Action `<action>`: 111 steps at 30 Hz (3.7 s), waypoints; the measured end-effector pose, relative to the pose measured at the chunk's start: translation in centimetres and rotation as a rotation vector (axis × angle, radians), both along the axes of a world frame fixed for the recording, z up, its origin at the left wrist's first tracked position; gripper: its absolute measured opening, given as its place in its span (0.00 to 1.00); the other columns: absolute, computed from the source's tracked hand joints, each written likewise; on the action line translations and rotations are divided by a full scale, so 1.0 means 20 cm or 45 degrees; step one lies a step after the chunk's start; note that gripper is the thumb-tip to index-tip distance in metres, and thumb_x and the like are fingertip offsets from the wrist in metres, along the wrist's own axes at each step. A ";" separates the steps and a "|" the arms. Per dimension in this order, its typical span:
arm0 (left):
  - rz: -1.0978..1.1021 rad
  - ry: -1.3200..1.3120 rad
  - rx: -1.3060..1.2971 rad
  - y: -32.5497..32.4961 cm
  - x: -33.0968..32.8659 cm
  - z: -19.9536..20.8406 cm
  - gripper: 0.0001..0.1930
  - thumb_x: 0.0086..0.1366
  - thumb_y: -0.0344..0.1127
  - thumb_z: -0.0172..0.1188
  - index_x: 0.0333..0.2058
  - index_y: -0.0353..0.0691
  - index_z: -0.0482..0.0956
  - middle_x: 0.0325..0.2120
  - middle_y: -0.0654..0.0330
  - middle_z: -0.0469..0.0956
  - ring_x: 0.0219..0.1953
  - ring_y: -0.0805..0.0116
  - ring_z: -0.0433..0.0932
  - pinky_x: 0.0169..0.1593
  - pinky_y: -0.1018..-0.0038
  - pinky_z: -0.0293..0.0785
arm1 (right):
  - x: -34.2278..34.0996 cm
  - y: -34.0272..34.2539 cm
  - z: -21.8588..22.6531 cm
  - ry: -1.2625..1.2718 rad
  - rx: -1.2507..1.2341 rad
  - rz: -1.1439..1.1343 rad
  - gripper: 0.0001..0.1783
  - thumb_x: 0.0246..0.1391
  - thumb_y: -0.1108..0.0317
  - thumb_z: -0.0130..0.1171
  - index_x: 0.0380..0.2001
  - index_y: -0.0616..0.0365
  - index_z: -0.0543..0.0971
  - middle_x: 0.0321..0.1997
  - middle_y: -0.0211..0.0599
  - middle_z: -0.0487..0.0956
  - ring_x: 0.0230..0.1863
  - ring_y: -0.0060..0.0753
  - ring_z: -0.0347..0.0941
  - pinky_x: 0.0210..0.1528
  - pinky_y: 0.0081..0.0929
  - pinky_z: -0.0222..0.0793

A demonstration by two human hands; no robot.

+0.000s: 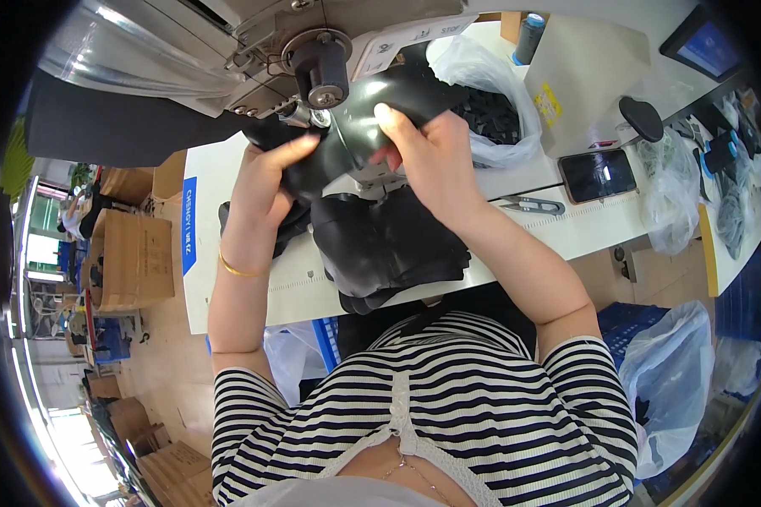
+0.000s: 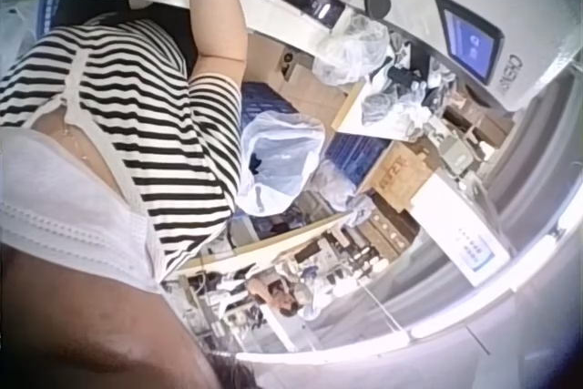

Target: Stitching black leather shoe components together using an industrial sewing machine in a manufacturing facility.

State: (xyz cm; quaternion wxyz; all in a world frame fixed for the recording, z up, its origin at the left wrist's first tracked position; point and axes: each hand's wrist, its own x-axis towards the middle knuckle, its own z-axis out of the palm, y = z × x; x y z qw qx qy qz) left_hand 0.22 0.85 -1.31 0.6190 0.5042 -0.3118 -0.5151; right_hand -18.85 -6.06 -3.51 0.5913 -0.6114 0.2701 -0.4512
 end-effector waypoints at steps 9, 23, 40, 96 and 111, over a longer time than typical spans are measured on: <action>0.031 0.002 -0.176 0.33 -0.24 -0.19 0.14 0.56 0.24 0.65 0.42 0.34 0.76 0.37 0.61 0.79 0.38 0.74 0.77 0.46 0.78 0.73 | -0.09 0.29 -0.18 -0.227 0.270 0.149 0.14 0.52 0.76 0.59 0.43 0.62 0.74 0.40 0.29 0.77 0.40 0.17 0.72 0.43 0.18 0.69; 0.187 0.147 0.041 0.37 -0.34 -0.17 0.13 0.53 0.21 0.65 0.38 0.31 0.77 0.34 0.56 0.80 0.34 0.70 0.80 0.40 0.76 0.79 | -0.10 0.36 -0.23 -0.142 0.073 0.154 0.13 0.53 0.80 0.57 0.43 0.64 0.75 0.40 0.32 0.77 0.40 0.20 0.73 0.44 0.18 0.71; 0.268 0.071 -0.029 0.38 -0.35 -0.18 0.09 0.56 0.22 0.62 0.37 0.32 0.76 0.32 0.59 0.79 0.32 0.74 0.79 0.37 0.78 0.77 | -0.08 0.40 -0.22 -0.165 0.202 0.120 0.11 0.52 0.77 0.59 0.41 0.63 0.76 0.37 0.29 0.78 0.37 0.17 0.72 0.40 0.17 0.70; 0.224 0.042 -0.016 -0.03 -0.08 0.04 0.04 0.52 0.19 0.62 0.27 0.30 0.79 0.26 0.58 0.78 0.27 0.71 0.77 0.32 0.76 0.76 | 0.06 -0.02 -0.06 -0.457 0.198 -0.024 0.11 0.58 0.69 0.52 0.27 0.65 0.78 0.20 0.35 0.78 0.18 0.20 0.71 0.22 0.18 0.65; 0.224 -0.001 -0.056 -0.05 -0.04 0.03 0.05 0.52 0.18 0.62 0.30 0.29 0.79 0.28 0.56 0.79 0.29 0.69 0.78 0.33 0.76 0.77 | 0.05 -0.02 -0.04 -0.450 0.218 0.018 0.07 0.57 0.69 0.56 0.29 0.63 0.76 0.23 0.33 0.76 0.22 0.25 0.74 0.23 0.21 0.66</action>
